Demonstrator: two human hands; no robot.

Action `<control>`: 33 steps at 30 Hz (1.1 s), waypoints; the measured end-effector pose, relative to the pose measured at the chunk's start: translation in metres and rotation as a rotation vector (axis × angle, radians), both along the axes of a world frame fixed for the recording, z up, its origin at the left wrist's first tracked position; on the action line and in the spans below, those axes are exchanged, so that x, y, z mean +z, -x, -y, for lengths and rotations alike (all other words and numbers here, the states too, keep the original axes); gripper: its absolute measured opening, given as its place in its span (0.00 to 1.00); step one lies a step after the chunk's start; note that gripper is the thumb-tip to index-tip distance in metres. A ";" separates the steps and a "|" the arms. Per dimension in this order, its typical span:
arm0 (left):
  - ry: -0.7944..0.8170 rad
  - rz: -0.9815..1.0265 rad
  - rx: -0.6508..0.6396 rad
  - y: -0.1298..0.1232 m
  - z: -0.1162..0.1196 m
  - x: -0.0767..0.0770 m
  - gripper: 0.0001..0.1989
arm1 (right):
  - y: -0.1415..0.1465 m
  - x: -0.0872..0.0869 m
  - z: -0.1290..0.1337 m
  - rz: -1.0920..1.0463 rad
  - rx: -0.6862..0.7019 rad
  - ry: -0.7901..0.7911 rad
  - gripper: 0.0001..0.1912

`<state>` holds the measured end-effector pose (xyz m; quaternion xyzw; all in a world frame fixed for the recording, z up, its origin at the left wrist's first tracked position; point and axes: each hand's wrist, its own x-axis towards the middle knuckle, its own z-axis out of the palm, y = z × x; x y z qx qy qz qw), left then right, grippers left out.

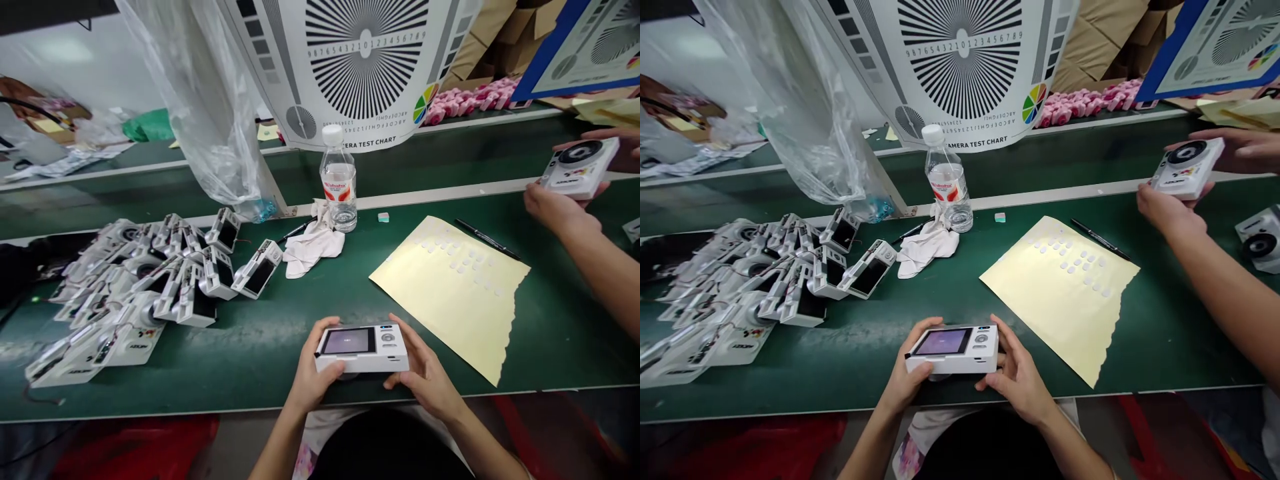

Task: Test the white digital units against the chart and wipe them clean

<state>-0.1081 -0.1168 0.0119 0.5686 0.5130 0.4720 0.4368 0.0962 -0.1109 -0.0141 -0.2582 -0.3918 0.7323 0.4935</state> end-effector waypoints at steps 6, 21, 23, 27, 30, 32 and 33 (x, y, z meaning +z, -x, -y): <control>-0.040 -0.098 0.061 -0.007 -0.003 0.005 0.30 | 0.002 0.004 -0.003 0.041 -0.031 0.022 0.36; -0.299 -0.356 -0.015 -0.005 0.004 -0.015 0.30 | -0.002 -0.001 -0.008 0.089 -0.022 -0.021 0.43; -0.313 -0.342 -0.006 -0.002 0.004 -0.023 0.30 | -0.001 0.000 -0.008 0.086 -0.023 -0.023 0.44; -0.258 -0.296 0.048 -0.001 0.004 -0.033 0.31 | 0.004 -0.002 -0.010 0.095 -0.079 -0.079 0.45; -0.204 -0.290 0.068 -0.001 0.004 -0.028 0.31 | 0.008 -0.002 -0.009 0.109 -0.139 -0.102 0.48; -0.185 -0.279 0.054 -0.001 0.003 -0.023 0.31 | 0.008 0.001 -0.006 0.164 -0.129 -0.126 0.52; -0.177 -0.258 0.057 -0.001 0.003 -0.021 0.31 | 0.006 0.004 -0.005 0.214 -0.108 -0.153 0.55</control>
